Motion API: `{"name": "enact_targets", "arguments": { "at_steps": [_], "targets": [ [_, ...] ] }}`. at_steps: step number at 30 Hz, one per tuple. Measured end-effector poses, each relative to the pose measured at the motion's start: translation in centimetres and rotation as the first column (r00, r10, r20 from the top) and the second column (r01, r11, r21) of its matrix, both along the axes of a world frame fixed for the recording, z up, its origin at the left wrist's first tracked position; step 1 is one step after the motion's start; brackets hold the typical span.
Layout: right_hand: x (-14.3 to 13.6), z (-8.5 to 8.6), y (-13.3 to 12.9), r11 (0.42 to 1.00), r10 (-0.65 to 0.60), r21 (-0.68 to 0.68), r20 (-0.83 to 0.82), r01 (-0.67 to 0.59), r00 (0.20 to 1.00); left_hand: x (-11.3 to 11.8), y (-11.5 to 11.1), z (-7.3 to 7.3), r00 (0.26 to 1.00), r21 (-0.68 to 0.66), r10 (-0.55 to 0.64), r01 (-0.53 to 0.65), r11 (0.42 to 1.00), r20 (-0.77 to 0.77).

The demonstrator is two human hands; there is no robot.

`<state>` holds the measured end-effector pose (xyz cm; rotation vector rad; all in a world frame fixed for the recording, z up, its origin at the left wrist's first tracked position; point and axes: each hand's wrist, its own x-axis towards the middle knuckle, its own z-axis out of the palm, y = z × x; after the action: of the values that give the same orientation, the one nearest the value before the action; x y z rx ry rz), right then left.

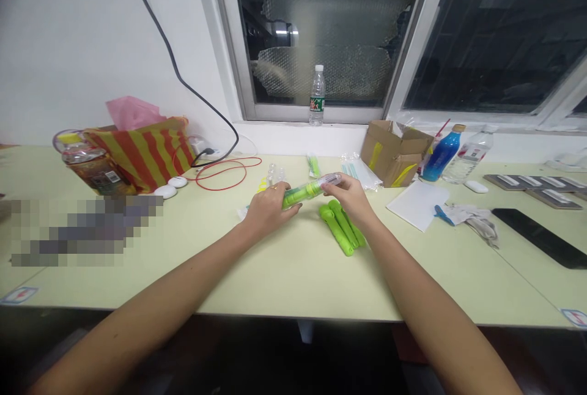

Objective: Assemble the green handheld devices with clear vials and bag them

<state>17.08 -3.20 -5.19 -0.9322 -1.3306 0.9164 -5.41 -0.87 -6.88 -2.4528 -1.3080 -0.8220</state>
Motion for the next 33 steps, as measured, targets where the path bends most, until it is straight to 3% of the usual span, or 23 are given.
{"name": "enact_targets", "arguments": {
  "at_steps": [7,18,33],
  "targets": [
    [0.06,0.12,-0.04,0.999,0.044,-0.006,0.0,-0.044,0.999,0.03,-0.13,-0.05,0.999,0.025,-0.035,0.035,0.999,0.014],
    [-0.09,0.16,-0.09,0.998,-0.015,0.056,0.076,0.011,0.997,0.02,0.06,-0.14,0.999,0.043,-0.022,0.021,0.999,0.029],
    [0.01,0.82,-0.77,0.996,0.086,0.009,0.015,-0.086,0.996,0.02,-0.11,-0.12,0.997,0.09,-0.072,0.068,0.994,0.034]
  ]
}}
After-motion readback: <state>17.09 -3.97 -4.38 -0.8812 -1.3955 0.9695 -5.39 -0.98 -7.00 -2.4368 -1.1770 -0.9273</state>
